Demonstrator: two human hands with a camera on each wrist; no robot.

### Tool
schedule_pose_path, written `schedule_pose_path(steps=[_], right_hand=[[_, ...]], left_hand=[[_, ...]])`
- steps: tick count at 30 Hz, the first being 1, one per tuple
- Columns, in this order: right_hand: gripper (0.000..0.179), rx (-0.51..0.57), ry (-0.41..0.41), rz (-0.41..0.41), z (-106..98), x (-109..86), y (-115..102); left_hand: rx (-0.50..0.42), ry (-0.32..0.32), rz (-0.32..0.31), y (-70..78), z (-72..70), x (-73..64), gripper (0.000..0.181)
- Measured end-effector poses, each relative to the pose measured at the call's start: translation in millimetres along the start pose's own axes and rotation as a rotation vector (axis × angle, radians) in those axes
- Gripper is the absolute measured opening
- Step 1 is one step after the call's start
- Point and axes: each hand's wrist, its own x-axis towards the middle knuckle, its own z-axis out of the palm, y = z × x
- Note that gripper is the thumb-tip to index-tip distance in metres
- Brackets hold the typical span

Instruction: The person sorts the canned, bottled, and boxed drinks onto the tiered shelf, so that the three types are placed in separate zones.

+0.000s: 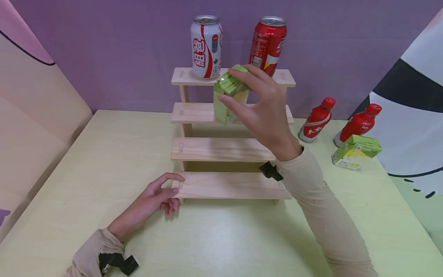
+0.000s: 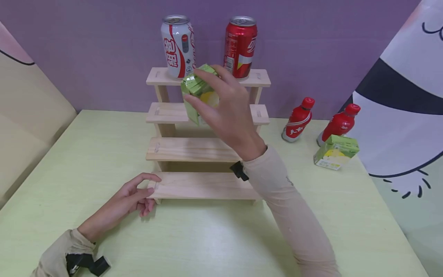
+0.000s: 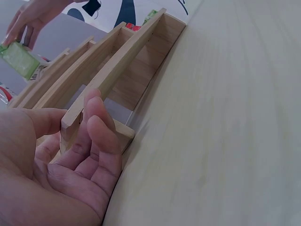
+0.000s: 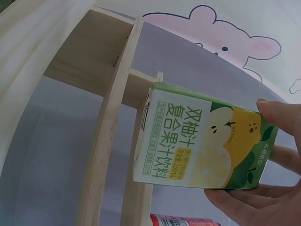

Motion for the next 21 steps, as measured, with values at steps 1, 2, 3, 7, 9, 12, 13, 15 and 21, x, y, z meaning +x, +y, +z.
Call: schedule_pose_path(steps=[1,2,3,7,9,12,13,15,21], right_hand=[[0.044,0.007,-0.001,0.0,2.1,1.4,-0.1],[0.044,0.015,-0.003,0.005,4.3,2.7,-0.2],[0.044,0.014,-0.011,0.013,6.2,4.1,-0.6],[0.044,0.015,-0.049,0.069,13.0,8.9,-2.2],[0.045,0.004,-0.066,0.091,15.6,10.9,-2.9],[0.045,-0.015,-0.07,0.097,19.5,12.8,-2.2],[0.045,-0.023,-0.071,0.098,20.7,13.3,-1.8],[0.046,-0.039,-0.069,0.104,23.3,14.4,-0.9],[0.047,-0.027,-0.074,0.144,32.5,17.8,1.2]], left_hand=[[0.001,-0.001,0.001,0.1,0.1,0.1,0.033],[0.003,-0.002,0.0,0.3,0.2,0.2,0.033],[0.004,-0.002,-0.001,0.5,0.3,0.3,0.033],[0.001,0.002,-0.005,1.1,0.4,0.2,0.033],[0.002,0.002,-0.006,1.2,0.2,0.0,0.033],[0.004,-0.001,-0.005,1.2,-0.3,-0.4,0.033],[0.006,-0.002,-0.003,1.1,-0.4,-0.3,0.033],[0.006,-0.005,0.001,0.8,-0.6,0.0,0.033],[0.001,-0.009,0.007,-0.3,-0.4,0.8,0.033]])
